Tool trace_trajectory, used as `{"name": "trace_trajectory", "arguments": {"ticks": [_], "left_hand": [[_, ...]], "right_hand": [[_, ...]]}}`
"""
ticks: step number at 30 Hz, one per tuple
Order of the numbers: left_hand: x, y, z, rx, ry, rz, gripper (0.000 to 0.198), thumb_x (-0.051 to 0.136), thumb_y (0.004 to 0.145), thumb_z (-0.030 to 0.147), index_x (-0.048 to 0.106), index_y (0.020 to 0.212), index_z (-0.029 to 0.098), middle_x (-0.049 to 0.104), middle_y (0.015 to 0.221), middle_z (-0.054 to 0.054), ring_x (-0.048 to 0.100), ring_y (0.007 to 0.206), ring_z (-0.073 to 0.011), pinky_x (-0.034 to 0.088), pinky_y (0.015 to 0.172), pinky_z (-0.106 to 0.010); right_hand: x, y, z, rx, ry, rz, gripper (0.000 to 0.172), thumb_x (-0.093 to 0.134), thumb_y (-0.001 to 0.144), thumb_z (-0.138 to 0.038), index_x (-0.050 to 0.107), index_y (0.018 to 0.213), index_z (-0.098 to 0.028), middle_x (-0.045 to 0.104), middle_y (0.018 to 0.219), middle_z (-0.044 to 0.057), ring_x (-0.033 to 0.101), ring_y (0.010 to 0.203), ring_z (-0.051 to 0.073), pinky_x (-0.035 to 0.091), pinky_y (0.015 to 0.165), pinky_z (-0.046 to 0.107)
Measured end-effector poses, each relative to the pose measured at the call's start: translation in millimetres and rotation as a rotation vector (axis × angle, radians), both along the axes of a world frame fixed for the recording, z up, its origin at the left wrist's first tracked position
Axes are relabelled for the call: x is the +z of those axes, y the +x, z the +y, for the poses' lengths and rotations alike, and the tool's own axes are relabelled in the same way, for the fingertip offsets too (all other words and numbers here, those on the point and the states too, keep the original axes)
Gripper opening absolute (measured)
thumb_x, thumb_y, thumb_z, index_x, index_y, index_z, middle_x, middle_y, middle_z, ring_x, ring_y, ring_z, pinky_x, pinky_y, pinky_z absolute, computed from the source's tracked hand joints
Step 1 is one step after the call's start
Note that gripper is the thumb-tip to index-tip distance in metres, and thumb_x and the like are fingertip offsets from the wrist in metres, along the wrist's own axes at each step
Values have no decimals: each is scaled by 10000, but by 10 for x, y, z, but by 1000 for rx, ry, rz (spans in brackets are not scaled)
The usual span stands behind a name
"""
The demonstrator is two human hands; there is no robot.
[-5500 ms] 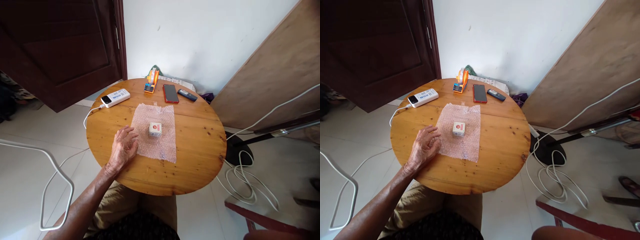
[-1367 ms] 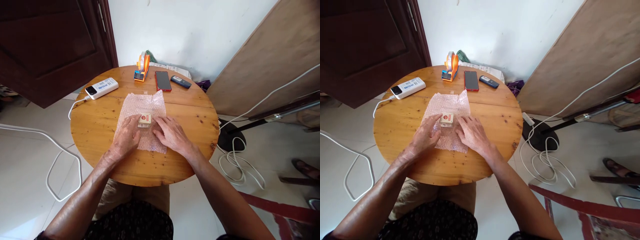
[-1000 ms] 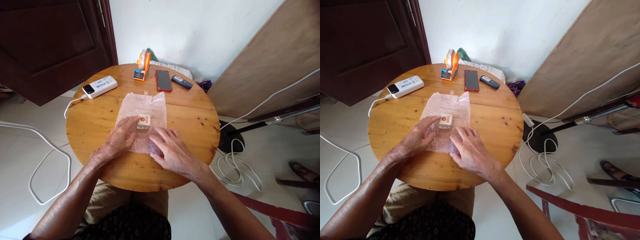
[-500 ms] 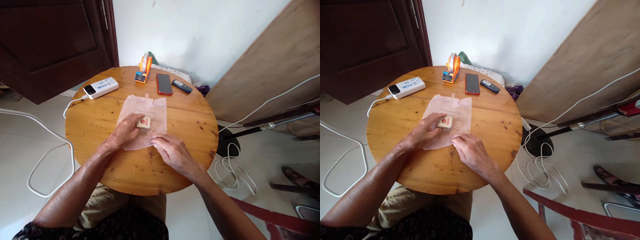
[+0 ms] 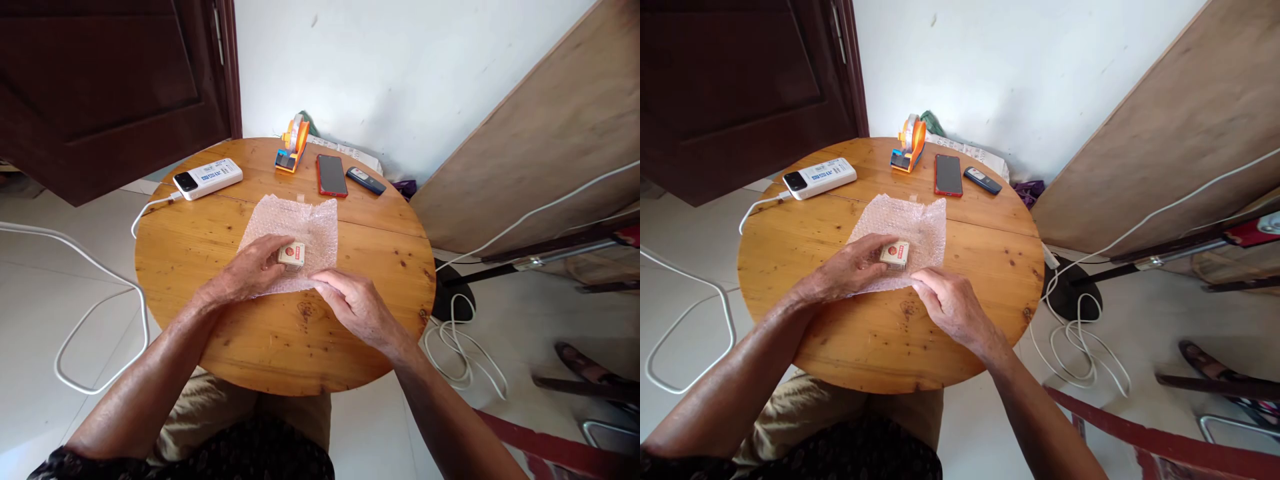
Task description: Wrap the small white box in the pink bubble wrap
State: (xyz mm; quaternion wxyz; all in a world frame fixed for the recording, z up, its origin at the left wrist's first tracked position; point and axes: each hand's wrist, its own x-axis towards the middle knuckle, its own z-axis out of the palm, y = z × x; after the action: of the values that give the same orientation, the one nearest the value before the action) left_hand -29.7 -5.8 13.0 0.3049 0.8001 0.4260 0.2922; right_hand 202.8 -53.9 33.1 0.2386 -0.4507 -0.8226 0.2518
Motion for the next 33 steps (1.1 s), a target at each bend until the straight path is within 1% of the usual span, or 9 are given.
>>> {"name": "trace_trajectory", "arguments": {"ticks": [2,5,8,10,15,20,24,28,33], "left_hand": [[109,-65,-75,5,-46,-11,444,544,918,331,553,1348,216,589,1401,-94,553,1280,-245,462,1077,-430],[298,-202,-204,124,-124,38,496,473,960,536,534,1387,292,522,1491,-62,476,1376,-293,415,1119,-494],[384,-307,-253,181,-95,125,674,615,825,658,540,1385,290,560,1452,-93,527,1318,-357,467,1048,-533],[357,-319,-225,200,-14,157,708,722,760,585,559,1352,232,610,1385,-119,574,1258,-348,480,1034,-515],[227,-200,-106,200,156,140,333,695,792,279,649,1114,206,713,1190,-76,653,1126,-264,497,1013,-436],[204,-52,-40,172,247,160,248,699,766,202,673,1012,211,732,1112,-70,660,1099,-273,488,1001,-455],[180,79,42,206,166,112,36,651,806,216,677,826,201,752,982,-54,688,892,-215,523,855,-364],[169,147,109,230,2,-1,89,621,802,252,674,767,189,750,871,-15,609,661,-127,474,650,-250],[188,106,108,182,-133,-49,128,616,766,273,697,793,177,722,800,-1,577,657,-117,432,615,-227]], "right_hand": [[41,-4,26,-46,-24,-15,270,424,1006,-276,682,965,-205,729,943,47,659,857,180,480,790,294],[102,-12,95,-120,-57,-34,301,425,1000,-311,673,873,-196,701,837,35,618,767,172,447,717,284],[135,-26,183,-172,-82,-19,297,455,972,-325,658,806,-186,652,750,19,562,694,159,403,647,275],[138,-38,240,-199,-91,0,294,478,952,-334,641,763,-181,614,705,8,523,662,150,376,620,272],[116,-53,329,-233,-122,59,274,523,916,-370,623,743,-183,558,665,-4,467,650,148,349,599,272],[95,-53,353,-252,-136,55,305,524,895,-365,540,646,-189,476,626,-24,413,614,129,310,574,268],[99,-66,365,-259,-153,97,267,521,874,-340,551,659,-185,496,648,-16,440,639,135,327,576,261],[137,-82,354,-193,-267,190,217,525,873,-337,632,771,-178,580,738,1,502,675,144,369,586,254],[181,-88,279,-144,-417,185,265,550,880,-365,577,692,-181,493,640,-29,451,581,114,317,521,238]]}}
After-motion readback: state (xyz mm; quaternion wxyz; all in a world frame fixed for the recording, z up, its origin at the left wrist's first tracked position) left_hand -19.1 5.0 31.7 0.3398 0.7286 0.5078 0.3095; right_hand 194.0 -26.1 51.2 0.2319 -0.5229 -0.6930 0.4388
